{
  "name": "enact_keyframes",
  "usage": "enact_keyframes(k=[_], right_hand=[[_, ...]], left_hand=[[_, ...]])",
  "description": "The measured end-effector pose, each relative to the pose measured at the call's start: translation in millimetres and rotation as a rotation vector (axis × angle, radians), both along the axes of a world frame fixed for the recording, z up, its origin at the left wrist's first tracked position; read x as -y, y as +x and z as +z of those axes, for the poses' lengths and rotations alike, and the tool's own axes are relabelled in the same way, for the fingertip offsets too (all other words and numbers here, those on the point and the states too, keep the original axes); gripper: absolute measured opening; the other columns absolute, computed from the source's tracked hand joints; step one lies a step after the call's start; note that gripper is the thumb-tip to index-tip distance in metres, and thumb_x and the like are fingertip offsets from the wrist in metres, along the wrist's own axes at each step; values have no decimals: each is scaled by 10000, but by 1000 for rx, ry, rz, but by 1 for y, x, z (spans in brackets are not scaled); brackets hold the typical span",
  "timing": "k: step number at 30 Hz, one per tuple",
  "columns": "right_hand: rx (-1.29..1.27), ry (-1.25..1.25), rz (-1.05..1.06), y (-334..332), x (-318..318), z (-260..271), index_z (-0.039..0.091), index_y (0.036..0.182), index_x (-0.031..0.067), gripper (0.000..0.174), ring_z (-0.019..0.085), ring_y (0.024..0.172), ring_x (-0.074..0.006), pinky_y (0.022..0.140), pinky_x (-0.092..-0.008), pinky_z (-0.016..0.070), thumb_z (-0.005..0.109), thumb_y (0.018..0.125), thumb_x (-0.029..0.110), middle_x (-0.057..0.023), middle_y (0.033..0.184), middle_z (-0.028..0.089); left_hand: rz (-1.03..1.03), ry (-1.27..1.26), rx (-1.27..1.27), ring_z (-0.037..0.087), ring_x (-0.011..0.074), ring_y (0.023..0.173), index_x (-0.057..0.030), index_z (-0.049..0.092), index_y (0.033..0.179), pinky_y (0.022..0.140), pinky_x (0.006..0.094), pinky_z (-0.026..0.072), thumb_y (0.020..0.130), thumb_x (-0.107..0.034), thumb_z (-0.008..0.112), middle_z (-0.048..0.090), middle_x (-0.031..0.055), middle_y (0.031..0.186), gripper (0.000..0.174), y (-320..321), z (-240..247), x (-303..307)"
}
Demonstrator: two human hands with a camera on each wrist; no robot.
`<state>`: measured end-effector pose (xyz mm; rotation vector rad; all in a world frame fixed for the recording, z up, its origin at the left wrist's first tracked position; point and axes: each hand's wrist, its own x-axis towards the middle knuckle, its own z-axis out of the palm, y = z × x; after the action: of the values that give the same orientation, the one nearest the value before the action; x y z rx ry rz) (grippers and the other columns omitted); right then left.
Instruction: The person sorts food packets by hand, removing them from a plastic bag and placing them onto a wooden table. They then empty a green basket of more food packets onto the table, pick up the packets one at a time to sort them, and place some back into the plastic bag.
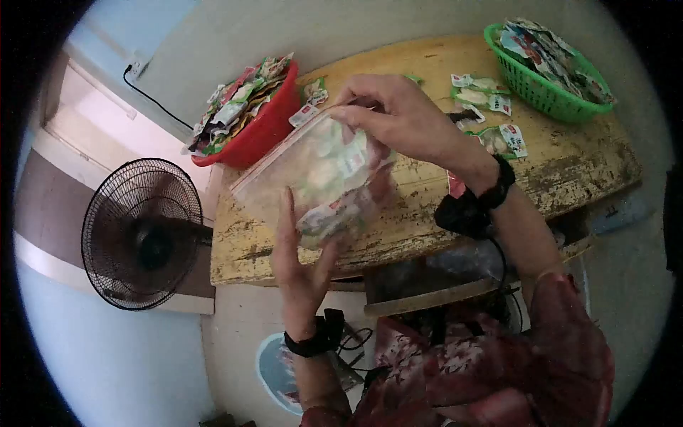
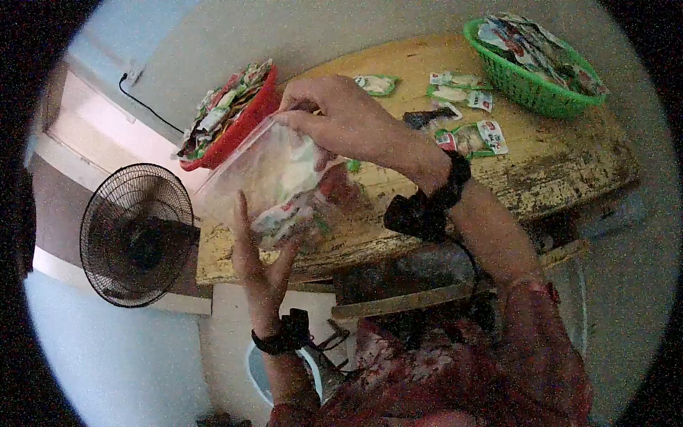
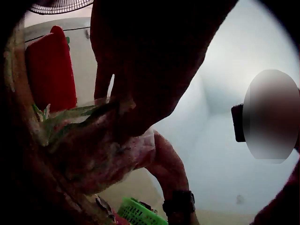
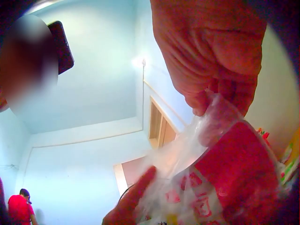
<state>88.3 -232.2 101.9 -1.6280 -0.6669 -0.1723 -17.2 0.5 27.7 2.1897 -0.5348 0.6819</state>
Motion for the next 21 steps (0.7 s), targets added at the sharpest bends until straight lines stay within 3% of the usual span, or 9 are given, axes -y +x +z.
enact_keyframes(k=[3, 5, 8, 11, 14, 17, 21], right_hand=[[300, -43, -52, 28, -1, -19, 653, 1023, 10, 143, 578, 566, -59, 469, -219, 450, 656, 963, 139, -17, 779, 659], [156, -105, 6, 27, 7, -19, 654, 1031, 8, 155, 571, 561, -60, 468, -220, 446, 669, 943, 134, -15, 786, 661], [12, -176, 99, 30, 11, -24, 665, 1034, 16, 162, 554, 546, -60, 466, -219, 441, 674, 925, 135, -11, 789, 661], [-65, -250, 220, 36, 18, -30, 695, 1038, 32, 157, 551, 559, -57, 474, -220, 449, 664, 917, 128, 1, 787, 657], [-95, -349, 343, 46, 21, -38, 729, 1039, 53, 157, 563, 599, -56, 484, -222, 461, 641, 919, 102, 17, 779, 650], [-126, -376, 453, 55, 19, -51, 750, 1041, 64, 181, 581, 640, -62, 511, -232, 482, 621, 915, 62, 24, 789, 651], [-99, -386, 526, 56, 20, -52, 754, 1045, 64, 220, 598, 652, -74, 548, -241, 503, 606, 893, 10, 16, 816, 662]], left_hand=[[-35, -202, -124, 578, 309, 1256, -9, 432, 1481, 1049, 404, 489, 773, 38, 791, 518, 175, 1437, 795, -1, 2, 5], [-38, -252, -189, 597, 267, 1206, -27, 466, 1450, 1041, 405, 508, 793, 11, 799, 522, 144, 1421, 738, -6, -1, 4], [56, -207, -182, 538, 324, 1275, -55, 599, 1307, 1009, 396, 487, 718, 17, 793, 494, 173, 1409, 624, -5, -7, -1], [158, 6, 6, 499, 344, 1303, -78, 659, 1175, 1057, 438, 438, 691, -14, 801, 472, 190, 1440, 508, -2, -3, -1], [186, 57, 82, 459, 375, 1341, -52, 661, 1111, 1101, 493, 385, 678, -36, 802, 463, 204, 1454, 455, -1, 6, 1], [113, 156, 132, 499, 372, 1311, -25, 630, 1108, 1093, 495, 398, 704, -27, 801, 519, 212, 1406, 439, 1, 12, -5], [75, -109, -41, 573, 325, 1213, -10, 592, 1125, 1075, 471, 414, 749, -9, 806, 611, 186, 1269, 433, -3, 5, -6]])
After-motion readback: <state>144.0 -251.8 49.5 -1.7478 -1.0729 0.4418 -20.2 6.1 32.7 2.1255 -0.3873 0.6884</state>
